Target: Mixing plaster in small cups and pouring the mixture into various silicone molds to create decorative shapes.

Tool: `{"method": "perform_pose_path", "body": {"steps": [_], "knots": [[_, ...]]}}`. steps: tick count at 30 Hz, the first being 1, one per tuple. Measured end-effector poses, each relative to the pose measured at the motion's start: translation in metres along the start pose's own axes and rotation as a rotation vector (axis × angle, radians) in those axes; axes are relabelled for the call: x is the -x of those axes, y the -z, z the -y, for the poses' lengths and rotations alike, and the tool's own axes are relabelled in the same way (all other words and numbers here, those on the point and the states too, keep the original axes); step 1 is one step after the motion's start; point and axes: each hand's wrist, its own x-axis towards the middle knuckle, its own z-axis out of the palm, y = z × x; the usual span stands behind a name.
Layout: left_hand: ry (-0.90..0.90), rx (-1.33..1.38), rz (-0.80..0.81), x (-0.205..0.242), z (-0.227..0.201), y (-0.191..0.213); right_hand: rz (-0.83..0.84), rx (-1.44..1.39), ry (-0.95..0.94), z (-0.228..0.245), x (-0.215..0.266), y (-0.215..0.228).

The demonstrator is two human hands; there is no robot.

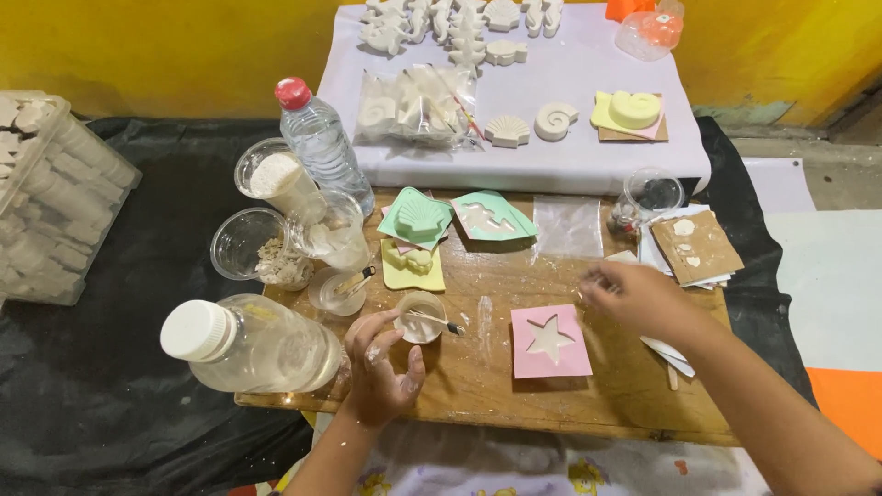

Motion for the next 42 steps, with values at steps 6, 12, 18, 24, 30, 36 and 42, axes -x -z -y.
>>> {"method": "perform_pose_path", "body": {"steps": [6,12,18,24,30,36,42], "knots": [[0.042,-0.018,0.006,0.004,0.001,-0.002,0.194,-0.438,-0.132,-0.075,0.007,-0.046],[0.042,-0.033,0.014,0.005,0.001,-0.002,0.261,-1.033,-0.265,-0.055,0.037,-0.064],[0.030,-0.013,0.022,0.006,0.003,-0.002,0.255,-1.342,-0.225,-0.066,0.008,-0.105],[0.023,-0.017,0.007,0.003,0.001,-0.001,0.260,-1.433,-0.169,-0.049,-0.007,-0.109],[0.025,-0.024,-0.002,0.003,0.000,-0.001,0.211,-1.355,-0.163,-0.018,-0.019,-0.084],[0.040,-0.024,0.001,0.002,0.000,0.000,0.192,-1.293,-0.034,-0.026,-0.065,-0.074],[0.062,-0.010,0.021,0.009,0.004,-0.003,0.109,-1.197,-0.018,-0.016,-0.072,-0.059]]}}
